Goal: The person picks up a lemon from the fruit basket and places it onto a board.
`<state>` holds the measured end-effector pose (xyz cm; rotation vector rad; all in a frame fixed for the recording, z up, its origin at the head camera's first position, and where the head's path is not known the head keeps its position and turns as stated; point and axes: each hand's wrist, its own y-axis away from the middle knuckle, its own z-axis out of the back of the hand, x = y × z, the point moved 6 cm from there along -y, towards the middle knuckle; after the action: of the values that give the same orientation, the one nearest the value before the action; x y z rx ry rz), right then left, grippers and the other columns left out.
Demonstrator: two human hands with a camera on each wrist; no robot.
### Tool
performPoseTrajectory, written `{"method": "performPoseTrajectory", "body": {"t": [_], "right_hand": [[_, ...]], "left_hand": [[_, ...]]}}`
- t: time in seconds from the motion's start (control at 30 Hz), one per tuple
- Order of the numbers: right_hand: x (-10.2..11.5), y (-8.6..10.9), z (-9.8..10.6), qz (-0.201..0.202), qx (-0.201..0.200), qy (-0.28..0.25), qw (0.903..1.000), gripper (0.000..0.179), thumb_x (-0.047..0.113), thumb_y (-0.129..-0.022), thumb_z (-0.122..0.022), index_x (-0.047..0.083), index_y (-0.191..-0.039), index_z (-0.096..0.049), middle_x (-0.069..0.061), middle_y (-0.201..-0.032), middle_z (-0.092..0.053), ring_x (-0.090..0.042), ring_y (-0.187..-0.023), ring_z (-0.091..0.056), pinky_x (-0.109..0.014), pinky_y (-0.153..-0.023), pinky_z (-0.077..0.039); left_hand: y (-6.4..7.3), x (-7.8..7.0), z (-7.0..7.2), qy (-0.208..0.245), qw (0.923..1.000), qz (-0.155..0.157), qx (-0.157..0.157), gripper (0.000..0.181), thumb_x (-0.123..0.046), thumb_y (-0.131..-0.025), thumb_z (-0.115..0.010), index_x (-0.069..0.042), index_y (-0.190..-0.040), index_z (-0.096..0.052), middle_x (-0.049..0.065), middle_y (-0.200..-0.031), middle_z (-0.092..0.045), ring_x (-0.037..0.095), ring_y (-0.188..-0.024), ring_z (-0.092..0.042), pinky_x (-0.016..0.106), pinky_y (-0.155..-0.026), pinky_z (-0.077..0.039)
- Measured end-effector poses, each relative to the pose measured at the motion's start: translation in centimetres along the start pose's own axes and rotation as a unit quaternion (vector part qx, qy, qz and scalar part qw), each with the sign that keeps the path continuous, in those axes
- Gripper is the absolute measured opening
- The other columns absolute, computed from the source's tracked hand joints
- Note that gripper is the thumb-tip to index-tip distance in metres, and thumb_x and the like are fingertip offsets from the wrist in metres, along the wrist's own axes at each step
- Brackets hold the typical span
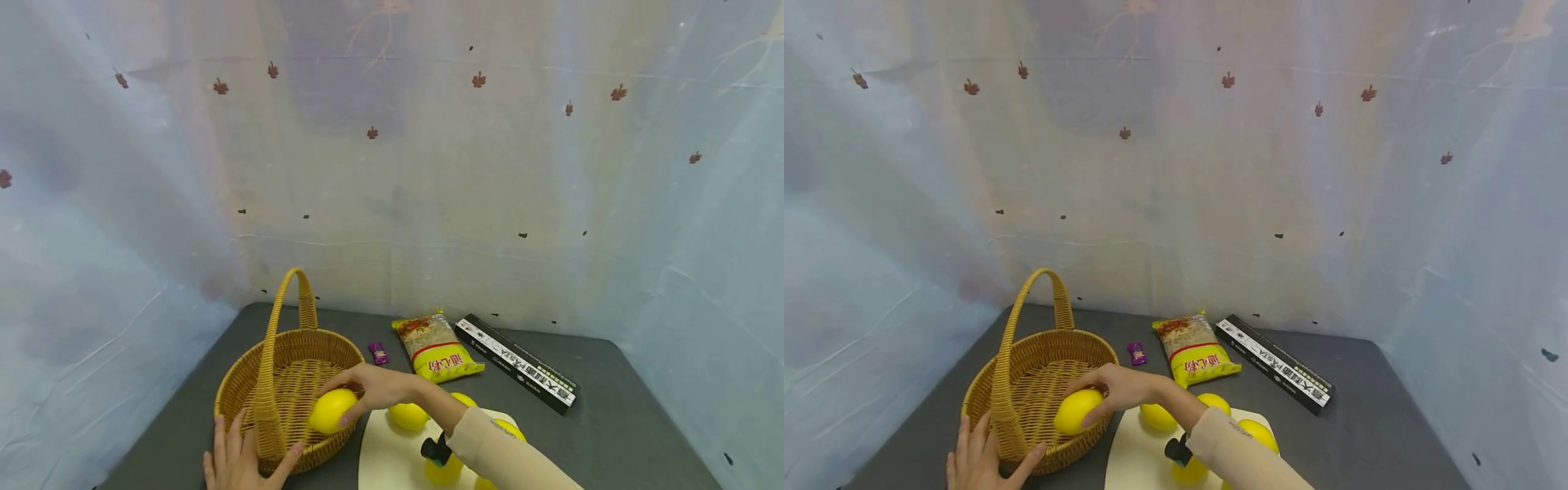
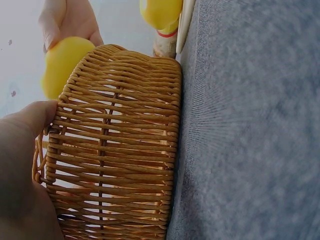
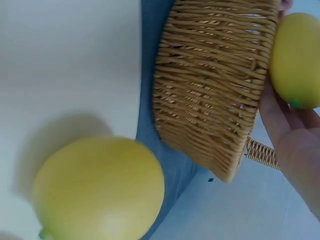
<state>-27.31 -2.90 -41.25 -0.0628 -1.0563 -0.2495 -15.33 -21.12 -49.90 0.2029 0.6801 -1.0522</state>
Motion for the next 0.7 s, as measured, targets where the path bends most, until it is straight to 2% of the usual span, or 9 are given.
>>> {"method": "performPoseTrajectory", "body": {"t": [0.23,0.47,0.7], "right_hand": [[0.3,2.2,0.3,-0.01,-0.009,0.029,0.9995,0.054,0.005,-0.09,-0.073,0.004,-0.141,-0.055,-0.012,-0.139,-0.058,0.0,-0.104,-0.06,-0.021,-0.093,-0.051],[-0.9,5.7,0.6,-0.036,-0.027,0.009,0.999,0.052,0.003,-0.088,-0.074,0.003,-0.138,-0.058,-0.009,-0.135,-0.061,-0.002,-0.104,-0.06,-0.023,-0.097,-0.048],[-2.1,7.8,-0.3,-0.067,-0.003,0.025,0.9975,0.052,0.001,-0.084,-0.077,0.007,-0.134,-0.063,0.001,-0.131,-0.064,-0.004,-0.109,-0.055,-0.025,-0.099,-0.045]], "left_hand": [[0.0,0.0,0.0,-0.001,0.9999,-0.003,-0.01,0.101,-0.075,-0.075,-0.069,0.013,-0.123,-0.059,0.025,-0.152,-0.027,0.045,-0.15,0.003,0.077,-0.109,-0.002],[0.1,-0.1,-0.2,0.005,0.9998,-0.007,-0.017,0.095,-0.071,-0.075,-0.072,0.012,-0.12,-0.06,0.024,-0.151,-0.028,0.044,-0.15,0.003,0.077,-0.109,-0.003],[-0.1,0.1,-0.1,0.0,1.0,0.001,-0.009,0.098,-0.072,-0.075,-0.071,0.015,-0.119,-0.059,0.025,-0.151,-0.027,0.044,-0.15,0.004,0.076,-0.11,-0.002]]}}
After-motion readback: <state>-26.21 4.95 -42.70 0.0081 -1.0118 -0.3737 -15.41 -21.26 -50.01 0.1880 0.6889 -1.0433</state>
